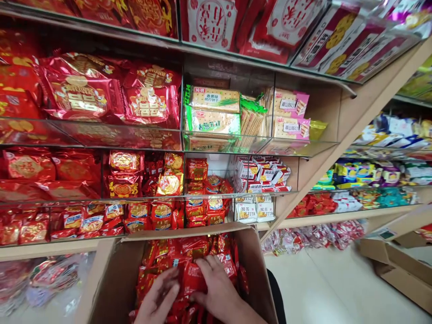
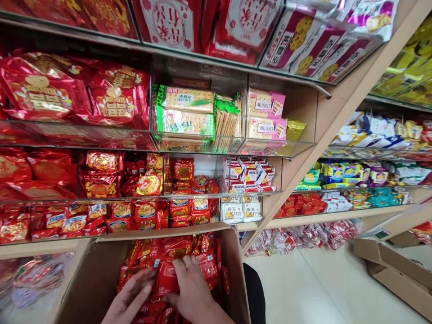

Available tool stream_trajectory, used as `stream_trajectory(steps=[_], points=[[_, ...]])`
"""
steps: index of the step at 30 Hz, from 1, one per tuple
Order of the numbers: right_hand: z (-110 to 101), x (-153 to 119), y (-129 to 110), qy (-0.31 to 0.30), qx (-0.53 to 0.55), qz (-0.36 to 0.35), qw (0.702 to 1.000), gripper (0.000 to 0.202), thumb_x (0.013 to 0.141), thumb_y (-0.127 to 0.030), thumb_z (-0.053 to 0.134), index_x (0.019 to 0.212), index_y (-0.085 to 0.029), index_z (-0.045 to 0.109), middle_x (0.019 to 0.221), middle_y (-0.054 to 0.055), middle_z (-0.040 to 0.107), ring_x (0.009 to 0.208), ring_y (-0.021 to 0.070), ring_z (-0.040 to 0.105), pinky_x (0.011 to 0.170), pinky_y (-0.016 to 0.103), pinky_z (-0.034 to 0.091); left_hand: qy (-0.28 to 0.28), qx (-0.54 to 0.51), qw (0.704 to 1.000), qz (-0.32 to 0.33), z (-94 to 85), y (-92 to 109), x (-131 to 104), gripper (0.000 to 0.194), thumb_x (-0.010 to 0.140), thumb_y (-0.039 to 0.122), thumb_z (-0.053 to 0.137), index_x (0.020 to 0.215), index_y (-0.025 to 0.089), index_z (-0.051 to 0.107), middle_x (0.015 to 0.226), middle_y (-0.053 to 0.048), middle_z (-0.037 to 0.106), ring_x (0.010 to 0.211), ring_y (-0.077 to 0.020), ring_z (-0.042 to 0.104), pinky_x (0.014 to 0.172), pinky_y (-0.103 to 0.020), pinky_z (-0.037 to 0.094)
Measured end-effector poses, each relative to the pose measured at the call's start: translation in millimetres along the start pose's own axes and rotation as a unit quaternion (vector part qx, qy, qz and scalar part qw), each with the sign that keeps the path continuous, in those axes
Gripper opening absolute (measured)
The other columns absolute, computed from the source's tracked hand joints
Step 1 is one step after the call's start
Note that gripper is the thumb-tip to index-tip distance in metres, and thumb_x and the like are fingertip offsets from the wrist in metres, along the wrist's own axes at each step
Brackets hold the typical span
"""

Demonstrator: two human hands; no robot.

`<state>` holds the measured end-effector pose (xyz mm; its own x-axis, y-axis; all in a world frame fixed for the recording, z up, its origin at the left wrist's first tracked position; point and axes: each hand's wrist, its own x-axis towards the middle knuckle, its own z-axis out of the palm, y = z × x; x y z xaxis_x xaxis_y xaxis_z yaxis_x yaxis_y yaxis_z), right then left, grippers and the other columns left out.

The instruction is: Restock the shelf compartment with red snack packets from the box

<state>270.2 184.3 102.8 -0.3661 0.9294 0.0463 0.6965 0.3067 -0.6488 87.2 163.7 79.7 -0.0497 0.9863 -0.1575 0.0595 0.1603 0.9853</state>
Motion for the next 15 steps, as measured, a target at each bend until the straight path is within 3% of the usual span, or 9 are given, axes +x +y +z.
stream_trajectory(steps=[2,4,8,11,15], points=[[-12,-4,-9,0.000,0.076,-0.028,0.997,0.046,0.069,-0.021,0.060,0.114,-0.020,0.052,0.109,0.008,0.055,0.104,0.0230,0.048,0.093,0.036,0.036,-0.045,-0.006,0.999,0.013,15.1,22,4,0.037,0.066,0.039,0.063,0.100,0.025,0.061,0.109,-0.004,0.066,0.107,-0.0212,0.055,0.095,-0.033,0.041],[-23,-5,-15,0.037,0.173,-0.019,0.984,0.040,0.072,-0.020,0.057,0.112,-0.022,0.052,0.102,0.005,0.058,0.096,0.0188,0.052,0.088,0.032,0.039,-0.060,-0.003,0.998,0.009,28.5,38,7,0.032,0.069,0.039,0.061,0.094,0.021,0.063,0.098,-0.005,0.069,0.097,-0.0206,0.059,0.091,-0.032,0.043],[-27,-3,-14,0.173,0.307,0.113,0.929,0.023,0.080,-0.040,0.048,0.090,-0.019,0.051,0.073,-0.001,0.055,0.068,0.0138,0.051,0.065,0.026,0.042,-0.028,-0.038,0.999,-0.011,46.3,52,8,0.032,0.077,0.044,0.049,0.097,0.021,0.059,0.089,-0.002,0.069,0.083,-0.0162,0.061,0.077,-0.028,0.047],[-22,-3,-10,0.225,0.302,0.120,0.919,0.028,0.084,-0.045,0.036,0.071,-0.021,0.043,0.063,-0.002,0.048,0.060,0.0123,0.047,0.058,0.024,0.038,0.020,-0.074,0.997,-0.019,53.4,58,6,0.031,0.075,0.047,0.049,0.087,0.021,0.060,0.074,0.001,0.068,0.067,-0.0135,0.058,0.062,-0.023,0.046],[-19,-2,-14,0.245,0.259,0.105,0.929,0.029,0.084,-0.046,0.035,0.070,-0.022,0.043,0.062,-0.001,0.049,0.058,0.0137,0.047,0.058,0.025,0.036,0.079,-0.029,0.996,0.004,57.6,65,5,0.032,0.070,0.052,0.052,0.068,0.022,0.060,0.047,0.006,0.055,0.050,-0.0113,0.049,0.049,-0.019,0.041]])
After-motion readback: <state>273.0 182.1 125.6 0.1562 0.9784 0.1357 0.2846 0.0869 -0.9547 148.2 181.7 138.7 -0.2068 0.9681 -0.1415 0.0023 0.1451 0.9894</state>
